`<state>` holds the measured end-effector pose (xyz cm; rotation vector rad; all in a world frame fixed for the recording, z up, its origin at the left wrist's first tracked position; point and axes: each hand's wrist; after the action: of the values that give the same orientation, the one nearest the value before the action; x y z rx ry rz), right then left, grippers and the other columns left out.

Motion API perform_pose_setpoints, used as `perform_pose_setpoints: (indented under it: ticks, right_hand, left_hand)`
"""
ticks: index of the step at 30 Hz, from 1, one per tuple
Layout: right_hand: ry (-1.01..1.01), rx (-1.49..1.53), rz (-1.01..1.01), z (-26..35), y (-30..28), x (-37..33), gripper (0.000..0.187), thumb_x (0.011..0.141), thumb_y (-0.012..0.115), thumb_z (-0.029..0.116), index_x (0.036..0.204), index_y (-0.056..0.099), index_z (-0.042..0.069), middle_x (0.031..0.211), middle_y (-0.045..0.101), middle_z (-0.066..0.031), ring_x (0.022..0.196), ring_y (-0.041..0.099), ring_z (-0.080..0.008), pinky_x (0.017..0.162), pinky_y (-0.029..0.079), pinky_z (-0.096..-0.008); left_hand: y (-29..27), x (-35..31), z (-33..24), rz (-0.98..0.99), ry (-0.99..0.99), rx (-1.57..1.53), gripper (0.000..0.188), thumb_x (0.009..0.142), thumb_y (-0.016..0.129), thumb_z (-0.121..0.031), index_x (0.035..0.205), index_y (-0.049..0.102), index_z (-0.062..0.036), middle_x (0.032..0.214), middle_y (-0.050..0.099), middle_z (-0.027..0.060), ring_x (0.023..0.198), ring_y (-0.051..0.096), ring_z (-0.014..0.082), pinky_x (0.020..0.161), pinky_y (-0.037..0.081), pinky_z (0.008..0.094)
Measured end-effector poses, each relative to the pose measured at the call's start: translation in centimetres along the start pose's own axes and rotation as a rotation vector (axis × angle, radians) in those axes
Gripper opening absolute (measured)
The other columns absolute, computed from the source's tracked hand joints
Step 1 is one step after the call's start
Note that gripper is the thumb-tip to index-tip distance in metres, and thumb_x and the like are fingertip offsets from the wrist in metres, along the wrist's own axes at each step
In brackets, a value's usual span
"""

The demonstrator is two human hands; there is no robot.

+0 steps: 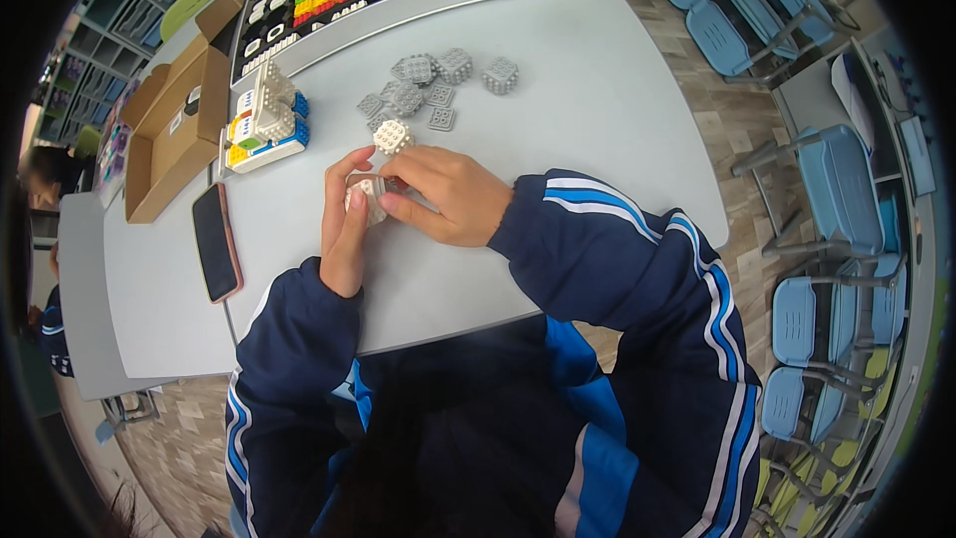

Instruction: The person assembles small gray and white interlocking building blocks into a compact structure on a table. They repeatedly pick up pieces, connect them, and occasionally disassemble and reassemble sections. A partially built yellow and white block model is also handled and repositioned.

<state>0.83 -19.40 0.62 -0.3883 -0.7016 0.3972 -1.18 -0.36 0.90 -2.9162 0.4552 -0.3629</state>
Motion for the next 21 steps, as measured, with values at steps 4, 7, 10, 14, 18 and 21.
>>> perform_pose_setpoints:
  ticks: [4,7,10,14,18,21]
  right_hand:
    - [0.008,-0.027,0.072,0.7,-0.5,0.1,0.032,0.086,0.068,0.030,0.097,0.058,0.002,0.080,0.057,-0.0107,0.074,0.058,-0.0266,0.067,0.047,-0.0362]
    - [0.097,0.001,0.133,0.8,-0.7,-0.2,0.034,0.083,0.073,0.030,0.096,0.056,0.003,0.080,0.057,-0.0097,0.072,0.058,-0.0238,0.064,0.047,-0.0342]
    - [0.158,0.071,0.161,0.7,-0.6,-0.3,0.035,0.080,0.076,0.028,0.095,0.054,0.005,0.080,0.057,-0.0085,0.071,0.058,-0.0209,0.062,0.047,-0.0323]
    - [0.150,0.127,0.140,0.2,-0.5,-0.3,0.032,0.077,0.075,0.020,0.096,0.054,0.005,0.083,0.058,-0.0085,0.074,0.058,-0.0208,0.063,0.047,-0.0319]
    - [0.082,0.070,0.205,0.2,-0.9,-0.2,0.029,0.072,0.070,0.011,0.097,0.056,0.003,0.088,0.059,-0.0109,0.080,0.059,-0.0268,0.070,0.049,-0.0356]
    - [-0.004,0.050,0.200,0.1,-0.5,-0.3,0.030,0.068,0.066,0.008,0.096,0.057,0.002,0.090,0.058,-0.0127,0.084,0.058,-0.0320,0.073,0.049,-0.0391]
  left_hand:
    - [0.1,-0.3,-0.1,0.040,-0.058,-0.098,0.045,0.100,0.041,-0.032,0.135,0.040,-0.0025,0.122,0.039,0.0104,0.103,0.046,0.0170,0.093,0.039,0.0303]
    - [0.0,-0.2,0.2,0.092,-0.114,-0.157,0.043,0.101,0.041,-0.031,0.133,0.042,-0.0015,0.119,0.041,0.0093,0.101,0.048,0.0157,0.092,0.039,0.0302]
    - [0.1,-0.1,0.1,0.104,-0.091,-0.109,0.042,0.101,0.043,-0.030,0.131,0.043,-0.0010,0.115,0.043,0.0085,0.101,0.048,0.0148,0.092,0.039,0.0297]
    - [0.1,-0.1,0.8,0.065,0.005,0.037,0.041,0.100,0.047,-0.028,0.130,0.043,-0.0001,0.110,0.050,0.0105,0.100,0.052,0.0168,0.090,0.041,0.0298]
    - [-0.2,0.0,0.1,0.202,-0.017,0.129,0.042,0.099,0.050,-0.023,0.131,0.039,0.0006,0.106,0.057,0.0151,0.096,0.059,0.0243,0.087,0.046,0.0336]
    - [-0.3,-0.2,-0.1,0.240,0.013,0.218,0.043,0.098,0.051,-0.020,0.132,0.034,0.0006,0.105,0.058,0.0172,0.096,0.061,0.0282,0.086,0.048,0.0361]
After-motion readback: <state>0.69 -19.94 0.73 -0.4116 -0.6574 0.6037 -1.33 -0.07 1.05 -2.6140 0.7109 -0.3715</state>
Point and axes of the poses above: each hand's wrist, its own x-axis towards the middle knuckle, its own y-axis out of the palm, z = x × y
